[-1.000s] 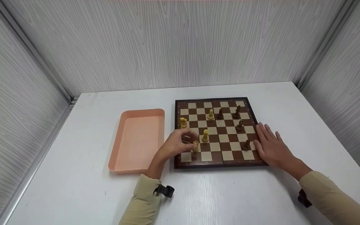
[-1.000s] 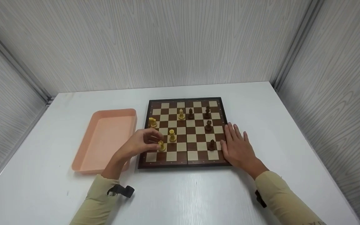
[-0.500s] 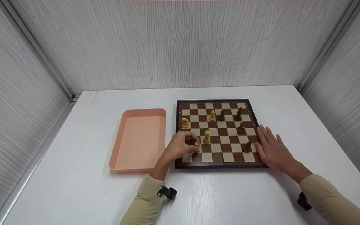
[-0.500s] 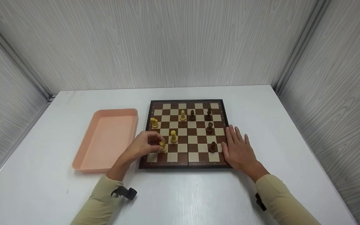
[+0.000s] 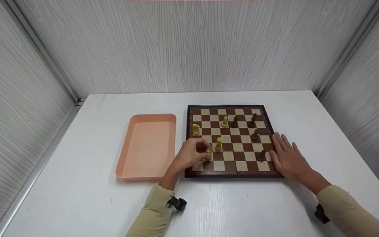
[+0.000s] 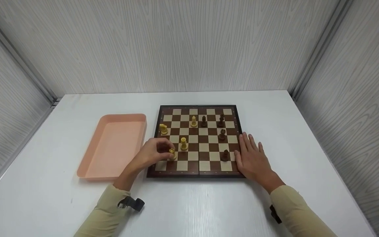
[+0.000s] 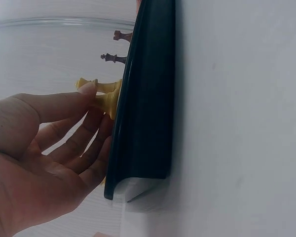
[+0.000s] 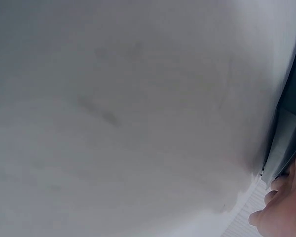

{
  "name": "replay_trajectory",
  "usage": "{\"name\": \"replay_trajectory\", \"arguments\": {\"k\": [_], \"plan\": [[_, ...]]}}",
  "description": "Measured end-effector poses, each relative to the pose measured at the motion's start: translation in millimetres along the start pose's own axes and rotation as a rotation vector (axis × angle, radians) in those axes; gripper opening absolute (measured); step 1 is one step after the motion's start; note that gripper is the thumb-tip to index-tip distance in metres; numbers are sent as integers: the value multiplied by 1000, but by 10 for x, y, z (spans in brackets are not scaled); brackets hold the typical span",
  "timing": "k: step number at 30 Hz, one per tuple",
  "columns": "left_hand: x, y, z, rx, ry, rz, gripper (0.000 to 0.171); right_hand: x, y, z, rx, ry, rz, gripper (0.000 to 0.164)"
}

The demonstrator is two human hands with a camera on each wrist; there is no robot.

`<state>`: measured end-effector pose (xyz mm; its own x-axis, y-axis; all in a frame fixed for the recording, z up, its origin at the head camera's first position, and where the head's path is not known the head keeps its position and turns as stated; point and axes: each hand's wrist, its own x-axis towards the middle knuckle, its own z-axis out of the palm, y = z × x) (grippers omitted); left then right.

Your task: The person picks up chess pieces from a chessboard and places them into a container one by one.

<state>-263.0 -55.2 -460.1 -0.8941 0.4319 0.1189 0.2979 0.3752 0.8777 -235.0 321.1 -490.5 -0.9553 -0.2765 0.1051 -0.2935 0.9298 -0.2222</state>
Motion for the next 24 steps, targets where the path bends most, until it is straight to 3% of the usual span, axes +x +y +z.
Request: {"name": "replay_trajectory", "arguments": {"k": [13,20,24], "plan": [[10,58,9,114,24,21,16,23,-9,-35,3,4,-9,67],[1,98,-29,-46,40,52,15,19,-1,-23,11,5,-9,66],[-4,104,-59,-86,39,56,16,1,10,2,9,5,-3,66]]}}
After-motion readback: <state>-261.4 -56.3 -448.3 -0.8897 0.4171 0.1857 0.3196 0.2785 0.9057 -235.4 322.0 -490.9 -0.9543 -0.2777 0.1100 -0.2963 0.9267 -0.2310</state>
